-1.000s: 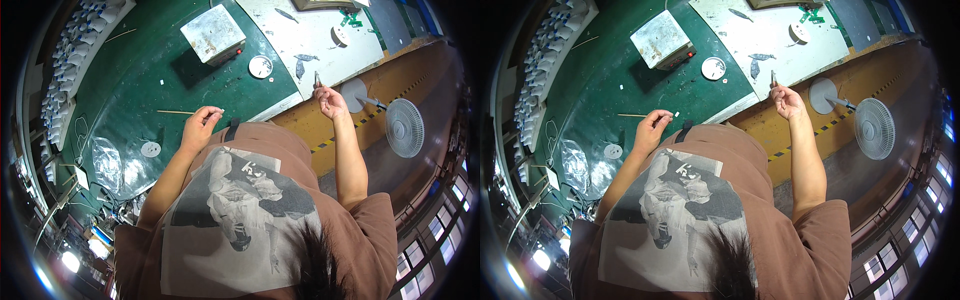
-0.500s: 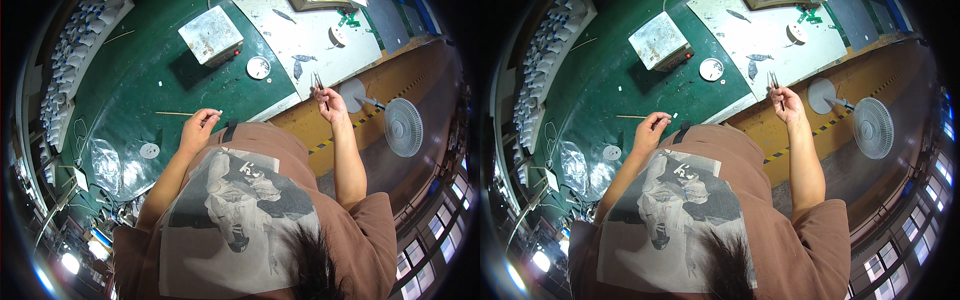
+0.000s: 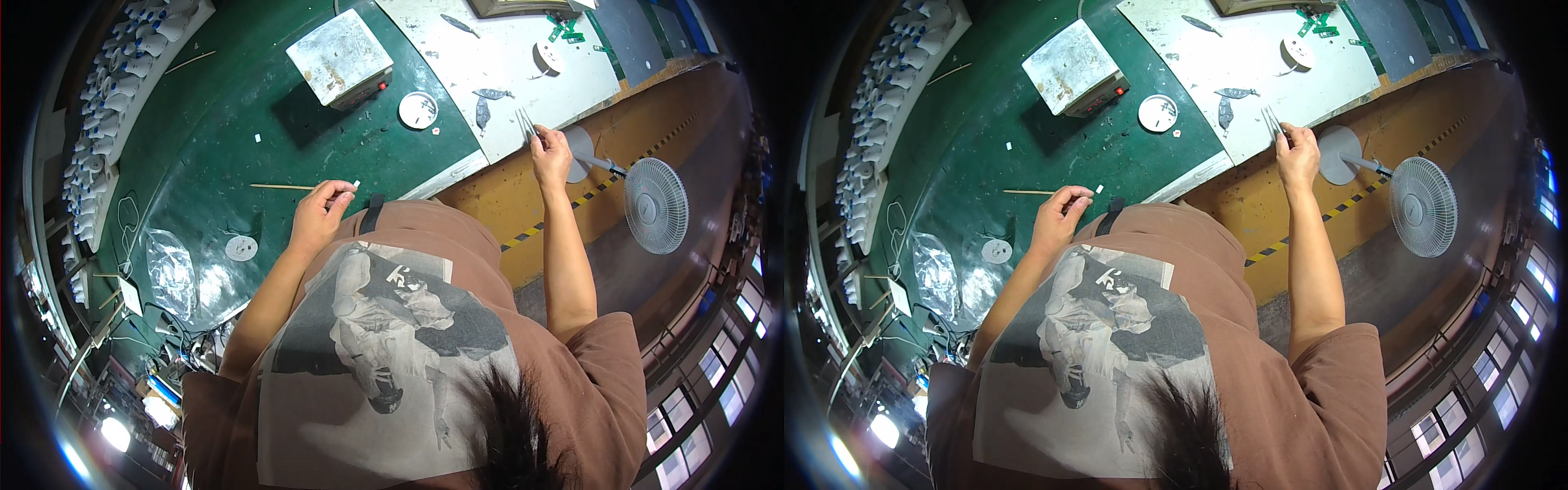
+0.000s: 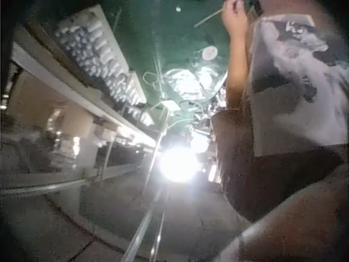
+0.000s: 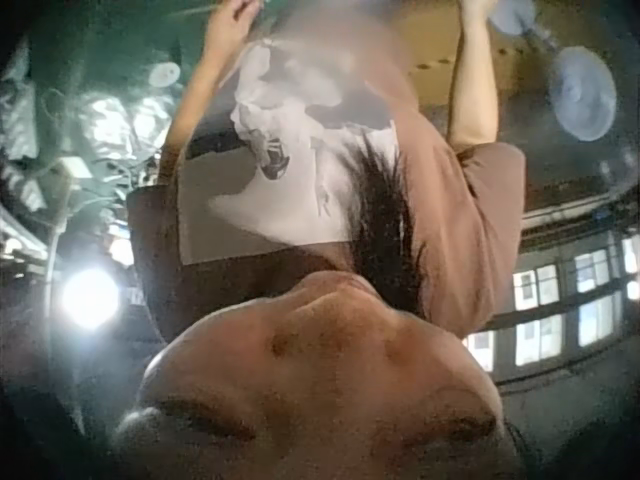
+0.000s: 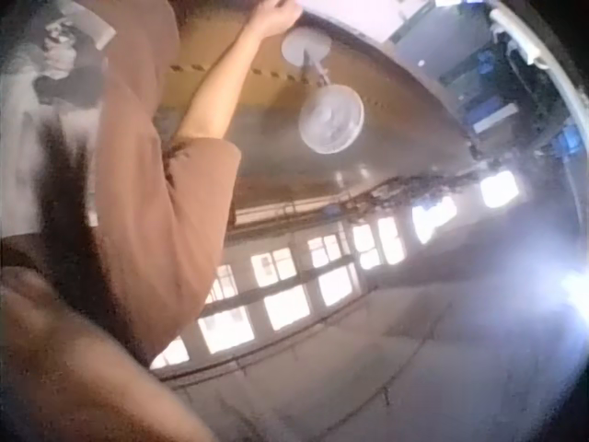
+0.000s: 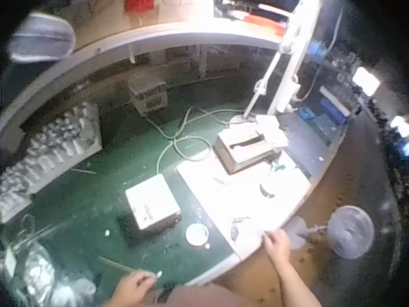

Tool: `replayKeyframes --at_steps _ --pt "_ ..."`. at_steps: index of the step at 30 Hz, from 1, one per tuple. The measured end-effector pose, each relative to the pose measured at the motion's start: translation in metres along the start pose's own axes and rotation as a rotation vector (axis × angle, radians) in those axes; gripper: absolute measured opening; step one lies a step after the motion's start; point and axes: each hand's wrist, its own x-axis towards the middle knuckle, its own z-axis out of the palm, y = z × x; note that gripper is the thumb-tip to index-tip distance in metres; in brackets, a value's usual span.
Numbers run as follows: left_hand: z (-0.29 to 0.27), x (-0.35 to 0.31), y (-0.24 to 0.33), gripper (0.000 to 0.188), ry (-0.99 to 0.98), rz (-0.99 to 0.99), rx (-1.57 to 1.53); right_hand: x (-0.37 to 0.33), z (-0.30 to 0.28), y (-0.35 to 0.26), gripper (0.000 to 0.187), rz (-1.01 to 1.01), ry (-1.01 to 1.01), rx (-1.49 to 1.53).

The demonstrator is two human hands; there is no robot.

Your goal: The person solders wires and circuit board components to LED panels with a soldering iron, then tests the connections with a multimeter.

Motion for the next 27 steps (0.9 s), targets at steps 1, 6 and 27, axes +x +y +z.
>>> replayKeyframes --at_steps 1,6,27 --pt "0.0 -0.001 0.0 0.014 0.007 0.021 0.001 0.001 0.001 0.0 0.025 0.007 -0.003 -0.026" --pt "-0.001 -0.002 -0.002 0.014 0.001 -0.008 0.001 0.003 0.007 0.005 0.024 0.032 -0.014 -0.043" --pt "0.012 0.014 0.049 0.018 -0.059 -0.002 -0.23 -0.043 -0.031 -0.109 0.028 0.835 -1.103 1.377"
